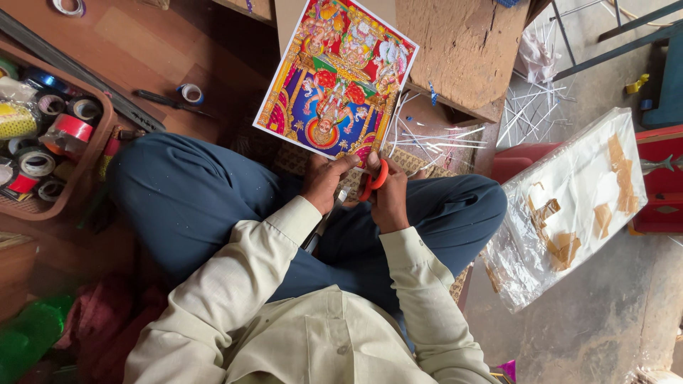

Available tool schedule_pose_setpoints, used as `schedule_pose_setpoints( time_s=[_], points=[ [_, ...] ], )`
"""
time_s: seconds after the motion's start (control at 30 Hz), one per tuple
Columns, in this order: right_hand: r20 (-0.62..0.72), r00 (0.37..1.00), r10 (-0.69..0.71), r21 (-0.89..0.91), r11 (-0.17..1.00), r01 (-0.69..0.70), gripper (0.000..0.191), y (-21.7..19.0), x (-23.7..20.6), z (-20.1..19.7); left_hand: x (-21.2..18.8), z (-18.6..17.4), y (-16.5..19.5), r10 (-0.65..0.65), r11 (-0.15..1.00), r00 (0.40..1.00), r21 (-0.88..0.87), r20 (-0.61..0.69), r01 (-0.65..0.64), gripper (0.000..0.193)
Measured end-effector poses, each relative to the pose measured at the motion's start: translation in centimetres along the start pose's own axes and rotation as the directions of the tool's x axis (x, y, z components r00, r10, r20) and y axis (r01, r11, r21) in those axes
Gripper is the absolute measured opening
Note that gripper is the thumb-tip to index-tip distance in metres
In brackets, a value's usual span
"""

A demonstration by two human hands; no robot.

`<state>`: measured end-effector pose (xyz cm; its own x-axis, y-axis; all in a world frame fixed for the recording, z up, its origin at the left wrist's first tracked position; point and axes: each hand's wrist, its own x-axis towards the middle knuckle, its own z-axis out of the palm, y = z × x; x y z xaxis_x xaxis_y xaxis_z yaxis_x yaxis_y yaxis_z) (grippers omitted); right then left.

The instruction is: The person sits on the floor and decorates printed cards by applying blue and black patterned tape to the edges. They use scissors to cut the tape and trim excess, then place the finished cards on a stack.

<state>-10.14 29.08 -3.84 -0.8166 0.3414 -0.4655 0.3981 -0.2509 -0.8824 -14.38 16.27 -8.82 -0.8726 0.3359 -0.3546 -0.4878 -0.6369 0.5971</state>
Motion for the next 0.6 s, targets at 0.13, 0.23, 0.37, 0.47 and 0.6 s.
schedule_pose_setpoints(
  time_s=[0.13, 0.23, 0.37, 0.47, 0.6],
  points=[
    [0.020, 1.000, -0.021, 0.003, 1.000, 0.021, 0.045, -0.8, 0.6, 0.2, -0.7, 0.3, 0.6, -0.001, 1.000, 1.000, -0.009, 0.001, 0.001, 0.039],
    [-0.045, 0.999, -0.016, -0.034, 0.999, 0.014, 0.045, -1.2, 1.1, 0.2, -1.2, 0.5, 0.9, -0.083, 0.997, 0.996, -0.003, -0.017, 0.083, 0.036],
    [-0.035, 0.999, -0.021, 0.011, 1.000, 0.022, 0.044, -1.3, 1.5, 0.2, -1.3, 0.6, 1.0, -0.004, 1.000, 0.999, -0.019, 0.033, 0.004, 0.034],
    [-0.041, 0.998, -0.040, 0.029, 0.999, 0.041, 0.042, -0.9, 1.5, 0.2, -1.2, 0.5, 0.8, -0.018, 0.999, 1.000, -0.029, 0.019, 0.019, 0.034],
    [-0.050, 0.997, -0.056, 0.047, 0.997, 0.058, 0.041, -0.5, 1.5, 0.0, -1.1, 0.3, 0.6, -0.041, 0.999, 0.999, -0.010, 0.013, 0.041, 0.034]
  ],
)
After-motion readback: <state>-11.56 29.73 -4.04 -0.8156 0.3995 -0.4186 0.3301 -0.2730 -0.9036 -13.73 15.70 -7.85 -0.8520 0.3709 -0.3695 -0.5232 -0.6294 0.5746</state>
